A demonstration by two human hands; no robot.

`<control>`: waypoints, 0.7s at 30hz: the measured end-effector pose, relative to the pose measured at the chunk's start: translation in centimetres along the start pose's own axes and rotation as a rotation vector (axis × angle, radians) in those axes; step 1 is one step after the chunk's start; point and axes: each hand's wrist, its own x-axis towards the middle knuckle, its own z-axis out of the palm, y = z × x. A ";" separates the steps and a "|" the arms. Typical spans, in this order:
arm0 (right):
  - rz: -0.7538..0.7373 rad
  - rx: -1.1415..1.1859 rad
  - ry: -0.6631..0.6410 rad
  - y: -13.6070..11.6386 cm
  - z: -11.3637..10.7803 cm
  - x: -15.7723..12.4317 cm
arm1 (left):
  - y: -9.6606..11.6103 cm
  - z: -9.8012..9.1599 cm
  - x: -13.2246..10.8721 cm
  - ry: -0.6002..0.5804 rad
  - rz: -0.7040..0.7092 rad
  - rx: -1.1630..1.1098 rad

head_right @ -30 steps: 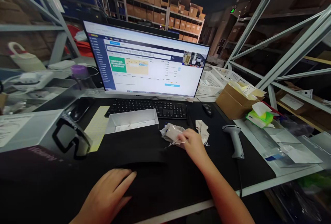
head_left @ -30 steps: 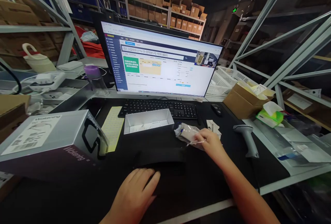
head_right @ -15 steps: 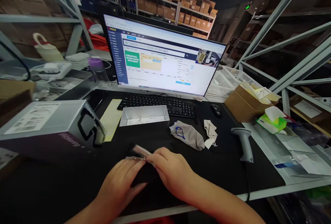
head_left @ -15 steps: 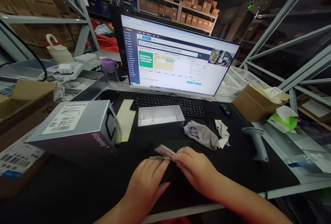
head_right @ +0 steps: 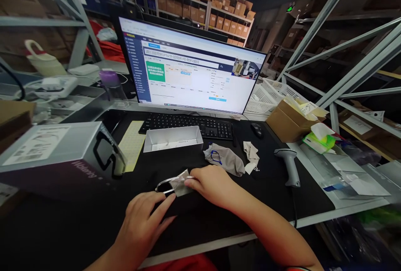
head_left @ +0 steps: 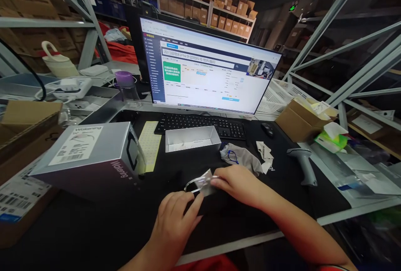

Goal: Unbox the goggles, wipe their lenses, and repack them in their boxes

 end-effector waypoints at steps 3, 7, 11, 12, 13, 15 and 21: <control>-0.051 0.125 -0.034 0.7 0.7 0.0 | 0.2 -0.1 -0.1 0.016 0.040 0.019; -0.199 0.318 -0.149 0.7 1.0 0.6 | 0.5 -0.1 -0.4 0.007 0.057 -0.004; -0.351 0.401 -0.224 -1.1 1.3 2.1 | 0.4 0.2 -0.8 0.035 0.088 0.000; -0.349 0.389 -0.210 -1.5 1.3 2.4 | 0.3 0.3 -0.9 0.034 0.100 0.017; -0.333 0.365 -0.185 -1.8 1.3 2.5 | 0.1 0.3 -1.0 0.030 0.109 0.034; -0.279 0.278 -0.134 -2.1 1.1 2.2 | -0.4 0.3 -1.2 0.011 0.123 0.057; -0.102 -0.216 -0.109 -3.7 -1.6 -0.4 | -0.9 0.2 -1.2 -0.021 0.119 -0.021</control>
